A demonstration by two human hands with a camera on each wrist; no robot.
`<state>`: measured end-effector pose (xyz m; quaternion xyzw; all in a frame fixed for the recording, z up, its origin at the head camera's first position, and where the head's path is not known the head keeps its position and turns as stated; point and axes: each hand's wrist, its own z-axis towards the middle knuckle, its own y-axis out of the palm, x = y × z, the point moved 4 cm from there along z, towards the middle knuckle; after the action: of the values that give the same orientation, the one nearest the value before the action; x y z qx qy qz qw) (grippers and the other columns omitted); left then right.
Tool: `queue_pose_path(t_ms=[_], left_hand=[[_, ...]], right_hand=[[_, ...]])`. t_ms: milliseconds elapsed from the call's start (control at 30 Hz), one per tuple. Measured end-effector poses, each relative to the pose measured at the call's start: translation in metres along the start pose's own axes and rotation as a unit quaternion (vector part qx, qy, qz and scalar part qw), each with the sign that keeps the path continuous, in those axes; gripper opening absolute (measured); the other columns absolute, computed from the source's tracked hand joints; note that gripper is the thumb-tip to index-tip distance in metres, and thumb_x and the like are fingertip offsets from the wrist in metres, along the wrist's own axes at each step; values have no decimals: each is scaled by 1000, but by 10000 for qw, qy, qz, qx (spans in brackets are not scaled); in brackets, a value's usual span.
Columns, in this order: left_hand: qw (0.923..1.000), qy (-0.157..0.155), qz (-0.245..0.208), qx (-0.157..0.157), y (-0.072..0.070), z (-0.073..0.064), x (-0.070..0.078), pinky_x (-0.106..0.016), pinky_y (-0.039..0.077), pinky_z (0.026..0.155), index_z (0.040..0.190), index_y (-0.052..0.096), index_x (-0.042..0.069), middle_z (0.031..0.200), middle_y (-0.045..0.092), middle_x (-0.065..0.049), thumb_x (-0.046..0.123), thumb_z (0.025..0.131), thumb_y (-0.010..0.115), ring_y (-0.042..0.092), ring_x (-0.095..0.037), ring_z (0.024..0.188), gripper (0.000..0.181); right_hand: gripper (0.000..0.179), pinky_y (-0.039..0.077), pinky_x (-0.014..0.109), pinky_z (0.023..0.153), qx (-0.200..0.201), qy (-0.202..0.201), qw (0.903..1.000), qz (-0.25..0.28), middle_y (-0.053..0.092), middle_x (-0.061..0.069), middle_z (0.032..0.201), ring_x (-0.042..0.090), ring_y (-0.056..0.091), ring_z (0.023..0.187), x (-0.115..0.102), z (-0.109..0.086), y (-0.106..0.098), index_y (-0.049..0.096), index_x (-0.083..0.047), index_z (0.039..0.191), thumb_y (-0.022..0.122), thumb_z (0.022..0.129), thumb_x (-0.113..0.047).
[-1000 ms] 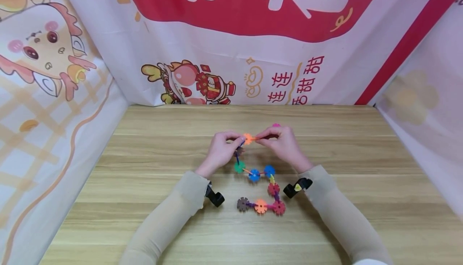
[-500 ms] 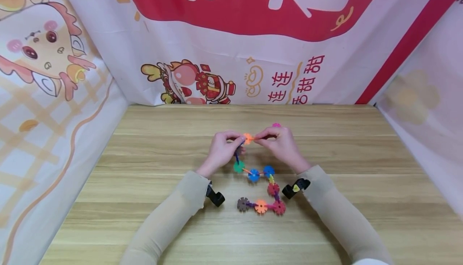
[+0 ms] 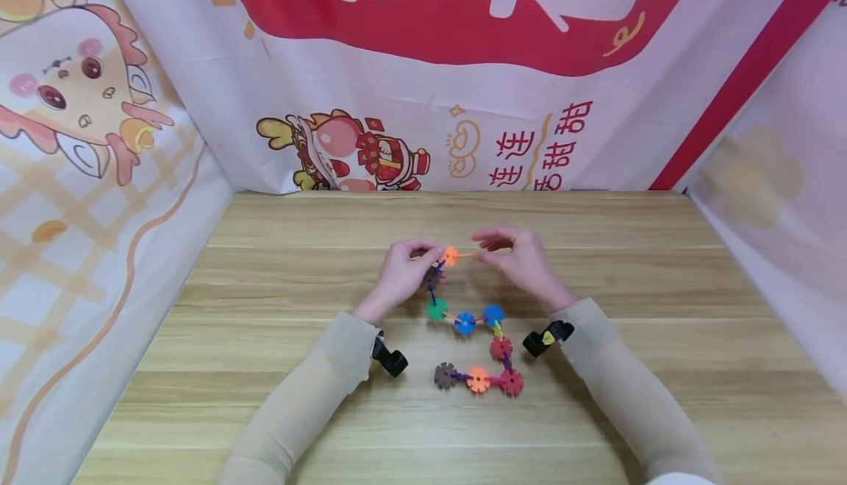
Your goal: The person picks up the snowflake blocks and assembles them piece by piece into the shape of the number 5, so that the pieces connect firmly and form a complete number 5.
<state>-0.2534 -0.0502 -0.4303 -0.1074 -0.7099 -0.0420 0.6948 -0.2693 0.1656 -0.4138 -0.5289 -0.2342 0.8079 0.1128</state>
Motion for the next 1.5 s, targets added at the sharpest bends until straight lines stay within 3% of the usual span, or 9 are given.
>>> queue_pose_path(t_ms=[200, 533, 600, 833, 1033, 1167, 1300, 1500], left_hand=[[9964, 325, 771, 149, -3, 1, 1, -31, 58, 75, 106, 74, 3, 99, 70, -8, 18, 103, 64, 72, -19, 77, 18], [9991, 147, 384, -84, 1, -4, 9, -40, 61, 72, 110, 69, -8, 101, 68, -21, 7, 105, 58, 73, -39, 84, 20], [9993, 176, 320, -95, 0, 1, 2, -40, 61, 71, 111, 69, -7, 102, 68, -20, 10, 105, 59, 73, -39, 84, 21], [9993, 293, 191, -122, 0, 0, 1, -37, 61, 69, 109, 71, -3, 99, 68, -17, 15, 104, 62, 74, -35, 81, 21], [9990, 356, 228, -137, 0, -1, 2, -34, 61, 70, 107, 72, -1, 97, 69, -14, 14, 104, 62, 74, -28, 78, 18], [9984, 398, 390, -81, -1, -2, 2, -33, 60, 71, 107, 72, -1, 99, 69, -13, 14, 104, 62, 75, -25, 78, 18], [9980, 386, 489, -38, -2, -2, 2, -33, 60, 72, 108, 72, 0, 100, 69, -12, 15, 104, 63, 74, -24, 79, 18], [9975, 387, 588, 67, -4, -2, 2, -32, 59, 75, 108, 73, 2, 100, 69, -10, 17, 104, 63, 74, -22, 79, 18]], right_hand=[[29, 55, 31, 82, 141, 936, 9953, -189, 73, 15, 111, 21, 67, 94, 35, 12, -19, 74, -3, 117, 80, 90, -10], [34, 53, 41, 85, 225, 1520, 9867, -528, 71, 14, 111, 27, 64, 98, 67, 23, -36, 71, 0, 123, 78, 93, -15], [37, 52, 42, 86, 233, 1639, 9837, -702, 71, 14, 113, 28, 63, 99, 72, 26, -40, 71, 0, 124, 79, 92, -17], [44, 51, 47, 94, -51, 2004, 9745, -1011, 71, 16, 115, 30, 65, 103, 85, 34, -40, 70, 0, 124, 82, 90, -25], [33, 49, 44, 87, -182, 2182, 9685, -1189, 70, 14, 109, 29, 61, 96, 90, 38, -38, 74, -3, 113, 81, 90, -27], [31, 49, 40, 81, -87, 2412, 9662, -905, 68, 13, 106, 28, 60, 93, 93, 38, -38, 70, -4, 109, 81, 91, -26], [28, 52, 37, 80, -31, 2538, 9669, -248, 70, 11, 106, 26, 64, 94, 90, 34, -38, 69, -6, 112, 78, 93, -25], [25, 55, 39, 86, -55, 2222, 9744, 343, 74, 8, 106, 26, 68, 98, 67, 23, -36, 74, -8, 116, 75, 96, -24]])
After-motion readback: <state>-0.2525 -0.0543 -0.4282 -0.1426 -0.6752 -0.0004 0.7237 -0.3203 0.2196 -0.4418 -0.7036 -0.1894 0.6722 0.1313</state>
